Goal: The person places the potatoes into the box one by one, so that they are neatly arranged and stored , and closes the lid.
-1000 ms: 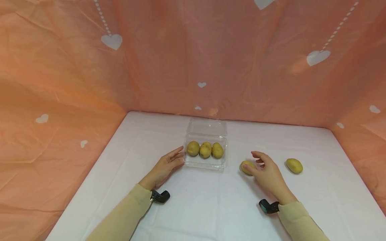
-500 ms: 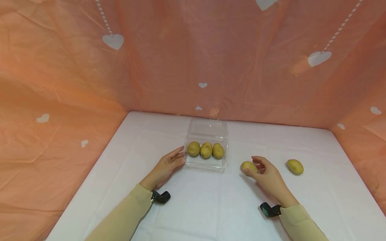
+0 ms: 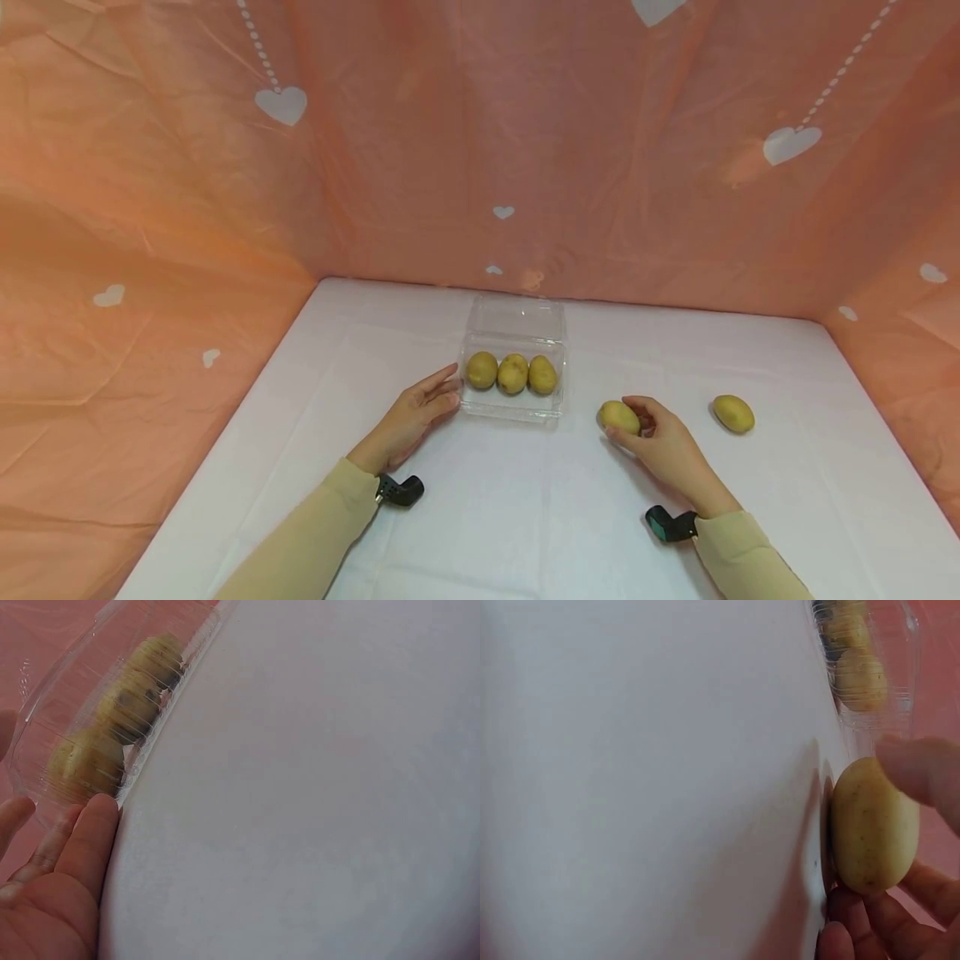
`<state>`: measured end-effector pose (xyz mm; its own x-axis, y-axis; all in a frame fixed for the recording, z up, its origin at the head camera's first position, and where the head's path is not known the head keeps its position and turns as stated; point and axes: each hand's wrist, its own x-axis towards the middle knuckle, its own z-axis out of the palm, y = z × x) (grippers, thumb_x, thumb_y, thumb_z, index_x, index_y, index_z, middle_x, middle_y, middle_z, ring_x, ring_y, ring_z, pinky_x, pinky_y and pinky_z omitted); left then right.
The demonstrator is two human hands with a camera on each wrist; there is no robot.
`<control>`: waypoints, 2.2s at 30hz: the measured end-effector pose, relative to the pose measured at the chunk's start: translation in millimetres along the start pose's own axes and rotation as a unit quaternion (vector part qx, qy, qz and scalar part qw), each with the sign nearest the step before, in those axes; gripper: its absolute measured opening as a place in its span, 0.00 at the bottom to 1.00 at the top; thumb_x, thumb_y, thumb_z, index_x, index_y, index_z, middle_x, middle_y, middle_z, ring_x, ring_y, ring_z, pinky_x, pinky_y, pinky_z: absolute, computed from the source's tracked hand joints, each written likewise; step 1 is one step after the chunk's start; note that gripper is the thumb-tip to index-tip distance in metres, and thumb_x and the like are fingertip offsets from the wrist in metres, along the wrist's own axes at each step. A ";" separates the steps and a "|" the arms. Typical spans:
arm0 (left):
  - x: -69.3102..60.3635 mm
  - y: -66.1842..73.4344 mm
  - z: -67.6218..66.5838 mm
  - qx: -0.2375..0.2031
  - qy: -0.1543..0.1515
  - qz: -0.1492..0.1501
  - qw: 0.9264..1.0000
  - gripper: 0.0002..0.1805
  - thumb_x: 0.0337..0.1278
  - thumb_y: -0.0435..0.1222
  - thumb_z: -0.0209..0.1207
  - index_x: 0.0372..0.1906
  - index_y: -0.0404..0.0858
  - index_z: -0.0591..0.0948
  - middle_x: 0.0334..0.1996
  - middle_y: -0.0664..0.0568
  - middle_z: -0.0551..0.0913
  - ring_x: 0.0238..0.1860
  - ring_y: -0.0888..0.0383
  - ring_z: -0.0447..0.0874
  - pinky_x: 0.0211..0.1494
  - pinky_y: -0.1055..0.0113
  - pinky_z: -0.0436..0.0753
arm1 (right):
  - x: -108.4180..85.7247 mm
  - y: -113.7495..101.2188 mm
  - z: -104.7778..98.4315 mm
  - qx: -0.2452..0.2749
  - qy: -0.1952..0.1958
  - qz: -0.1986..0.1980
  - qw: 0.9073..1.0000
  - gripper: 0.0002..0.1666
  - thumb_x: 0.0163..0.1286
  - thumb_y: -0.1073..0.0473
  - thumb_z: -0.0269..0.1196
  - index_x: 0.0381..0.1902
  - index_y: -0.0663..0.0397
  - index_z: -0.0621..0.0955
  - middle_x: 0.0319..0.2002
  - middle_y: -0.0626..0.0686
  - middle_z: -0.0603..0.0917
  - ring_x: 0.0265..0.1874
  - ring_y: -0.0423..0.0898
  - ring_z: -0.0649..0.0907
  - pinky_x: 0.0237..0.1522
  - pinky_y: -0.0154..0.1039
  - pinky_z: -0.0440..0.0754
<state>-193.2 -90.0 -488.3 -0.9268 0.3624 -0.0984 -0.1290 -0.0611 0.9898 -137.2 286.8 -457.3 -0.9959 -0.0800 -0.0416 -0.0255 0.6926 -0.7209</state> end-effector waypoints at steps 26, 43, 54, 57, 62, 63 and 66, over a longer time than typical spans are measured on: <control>0.1 1.1 0.8 -0.020 0.002 -0.013 1.000 0.34 0.63 0.37 0.61 0.73 0.47 0.64 0.66 0.43 0.69 0.66 0.51 0.67 0.63 0.66 0.73 | -0.4 2.4 8.1 -0.001 0.017 0.005 1.000 0.37 0.64 0.44 0.67 0.61 0.64 0.72 0.46 0.57 0.80 0.41 0.48 0.78 0.35 0.31 0.78; -0.4 0.8 2.3 -0.041 -0.001 -0.004 0.999 0.33 0.65 0.32 0.59 0.73 0.42 0.63 0.67 0.38 0.66 0.68 0.48 0.63 0.66 0.64 0.70 | 7.8 -22.1 7.4 0.032 0.104 -0.037 0.993 0.29 0.62 0.53 0.70 0.53 0.66 0.73 0.42 0.60 0.80 0.35 0.43 0.77 0.34 0.24 0.75; 0.0 0.3 2.5 -0.044 0.003 -0.002 0.999 0.33 0.65 0.32 0.58 0.73 0.42 0.63 0.67 0.38 0.66 0.68 0.48 0.63 0.65 0.64 0.71 | 24.3 -61.9 23.5 0.075 0.098 -0.062 0.990 0.27 0.61 0.55 0.70 0.51 0.64 0.72 0.41 0.58 0.80 0.36 0.46 0.77 0.35 0.25 0.76; -0.4 0.7 2.5 -0.044 0.002 -0.004 0.999 0.33 0.66 0.32 0.58 0.73 0.42 0.63 0.67 0.38 0.66 0.68 0.48 0.63 0.65 0.64 0.71 | 29.8 -72.0 30.2 0.079 0.095 -0.076 0.989 0.27 0.60 0.55 0.71 0.51 0.63 0.73 0.40 0.57 0.80 0.37 0.47 0.77 0.36 0.27 0.76; -0.1 0.0 2.7 -0.051 -0.002 -0.006 0.999 0.32 0.67 0.32 0.57 0.73 0.42 0.62 0.67 0.38 0.65 0.68 0.47 0.63 0.65 0.64 0.71 | 40.5 -83.3 42.8 0.096 0.087 -0.099 0.987 0.27 0.60 0.54 0.72 0.50 0.61 0.73 0.42 0.56 0.80 0.38 0.47 0.78 0.37 0.29 0.77; -0.1 -0.2 2.7 -0.052 -0.002 -0.006 0.999 0.32 0.67 0.32 0.57 0.73 0.42 0.62 0.67 0.38 0.65 0.68 0.47 0.63 0.65 0.64 0.71 | 41.9 -85.6 45.0 0.100 0.084 -0.101 0.986 0.27 0.60 0.54 0.72 0.50 0.61 0.73 0.43 0.56 0.80 0.38 0.47 0.78 0.37 0.29 0.77; -0.4 -0.2 2.6 -0.053 -0.004 -0.005 0.999 0.32 0.67 0.32 0.56 0.73 0.42 0.62 0.67 0.37 0.65 0.68 0.47 0.63 0.65 0.64 0.72 | 46.9 -91.8 51.2 0.113 0.076 -0.100 0.986 0.27 0.59 0.54 0.72 0.50 0.61 0.74 0.43 0.56 0.80 0.38 0.47 0.78 0.37 0.29 0.76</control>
<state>-191.8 -87.7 -488.3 -0.9224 0.3708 -0.1079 -0.1762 -0.1554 0.9720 -177.1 182.7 -428.5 -0.9747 -0.0794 0.2092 -0.2206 0.4955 -0.8401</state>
